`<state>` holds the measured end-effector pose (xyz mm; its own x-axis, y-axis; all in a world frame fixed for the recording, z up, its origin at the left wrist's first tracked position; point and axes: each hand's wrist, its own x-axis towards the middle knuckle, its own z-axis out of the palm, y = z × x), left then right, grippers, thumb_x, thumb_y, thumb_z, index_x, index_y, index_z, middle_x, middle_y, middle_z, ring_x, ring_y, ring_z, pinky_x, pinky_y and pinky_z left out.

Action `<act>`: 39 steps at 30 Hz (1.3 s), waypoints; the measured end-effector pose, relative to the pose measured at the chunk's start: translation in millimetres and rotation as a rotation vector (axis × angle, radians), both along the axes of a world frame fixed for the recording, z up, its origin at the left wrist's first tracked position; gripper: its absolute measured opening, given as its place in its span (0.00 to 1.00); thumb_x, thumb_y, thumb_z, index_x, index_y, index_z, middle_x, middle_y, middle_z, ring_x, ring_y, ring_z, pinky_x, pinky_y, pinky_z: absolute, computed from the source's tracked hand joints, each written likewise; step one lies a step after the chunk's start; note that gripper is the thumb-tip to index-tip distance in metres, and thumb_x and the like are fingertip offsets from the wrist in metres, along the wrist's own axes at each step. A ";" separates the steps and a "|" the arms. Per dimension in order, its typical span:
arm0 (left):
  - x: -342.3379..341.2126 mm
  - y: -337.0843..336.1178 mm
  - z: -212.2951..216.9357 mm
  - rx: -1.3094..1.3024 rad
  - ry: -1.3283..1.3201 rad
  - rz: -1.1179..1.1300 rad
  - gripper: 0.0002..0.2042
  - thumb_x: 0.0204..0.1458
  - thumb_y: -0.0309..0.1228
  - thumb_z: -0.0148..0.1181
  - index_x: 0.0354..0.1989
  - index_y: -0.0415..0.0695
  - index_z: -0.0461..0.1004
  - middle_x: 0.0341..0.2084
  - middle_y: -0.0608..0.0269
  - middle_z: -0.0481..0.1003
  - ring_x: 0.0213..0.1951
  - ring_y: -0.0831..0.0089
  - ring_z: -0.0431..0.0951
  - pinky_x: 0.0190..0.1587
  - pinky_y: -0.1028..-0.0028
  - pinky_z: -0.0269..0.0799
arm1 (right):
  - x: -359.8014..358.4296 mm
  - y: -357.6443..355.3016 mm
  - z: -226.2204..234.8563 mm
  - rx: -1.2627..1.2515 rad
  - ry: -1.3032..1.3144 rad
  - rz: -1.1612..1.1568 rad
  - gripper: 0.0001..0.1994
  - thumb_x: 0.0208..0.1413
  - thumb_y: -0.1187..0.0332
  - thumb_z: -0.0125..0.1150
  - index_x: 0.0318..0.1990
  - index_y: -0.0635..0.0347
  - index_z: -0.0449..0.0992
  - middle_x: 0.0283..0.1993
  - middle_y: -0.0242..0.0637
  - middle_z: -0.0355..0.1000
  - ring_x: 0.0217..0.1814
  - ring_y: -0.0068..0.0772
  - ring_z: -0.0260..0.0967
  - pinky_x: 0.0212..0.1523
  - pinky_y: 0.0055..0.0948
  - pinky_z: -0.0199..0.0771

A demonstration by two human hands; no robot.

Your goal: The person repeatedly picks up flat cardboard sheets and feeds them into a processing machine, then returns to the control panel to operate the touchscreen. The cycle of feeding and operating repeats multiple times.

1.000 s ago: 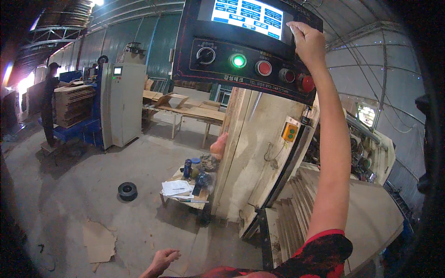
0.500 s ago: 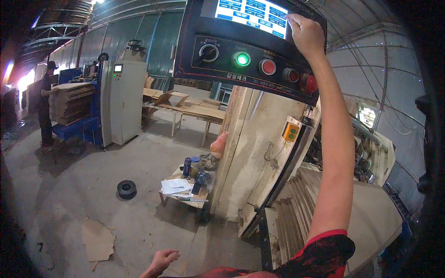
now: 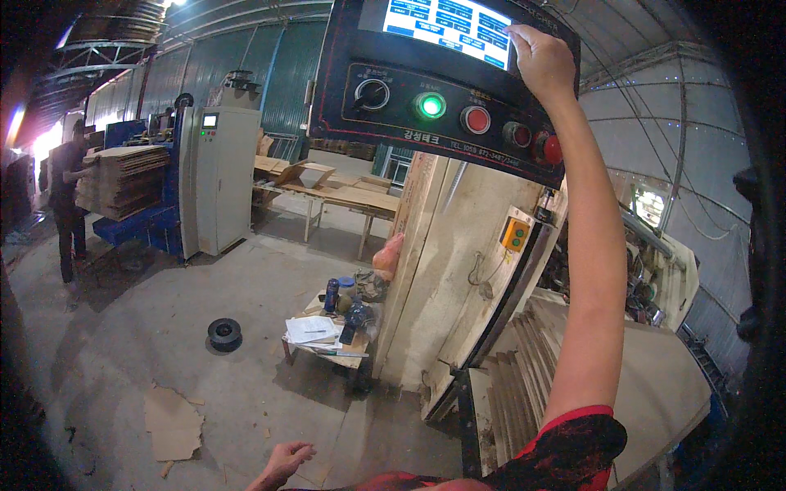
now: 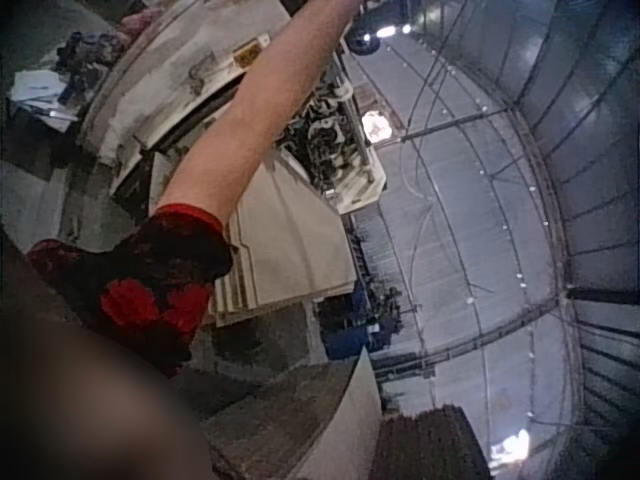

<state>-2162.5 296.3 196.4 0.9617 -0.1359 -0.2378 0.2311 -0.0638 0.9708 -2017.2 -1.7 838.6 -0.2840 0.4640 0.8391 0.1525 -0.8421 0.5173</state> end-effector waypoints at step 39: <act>4.4 -3.8 -13.4 0.087 0.052 -0.020 0.15 0.53 0.33 0.51 0.45 0.35 0.71 0.35 0.60 0.77 0.35 0.75 0.75 0.38 0.77 0.69 | -0.6 -8.1 5.5 -0.024 0.015 0.019 0.10 0.53 0.61 0.50 0.37 0.50 0.77 0.34 0.42 0.73 0.36 0.47 0.71 0.37 0.39 0.70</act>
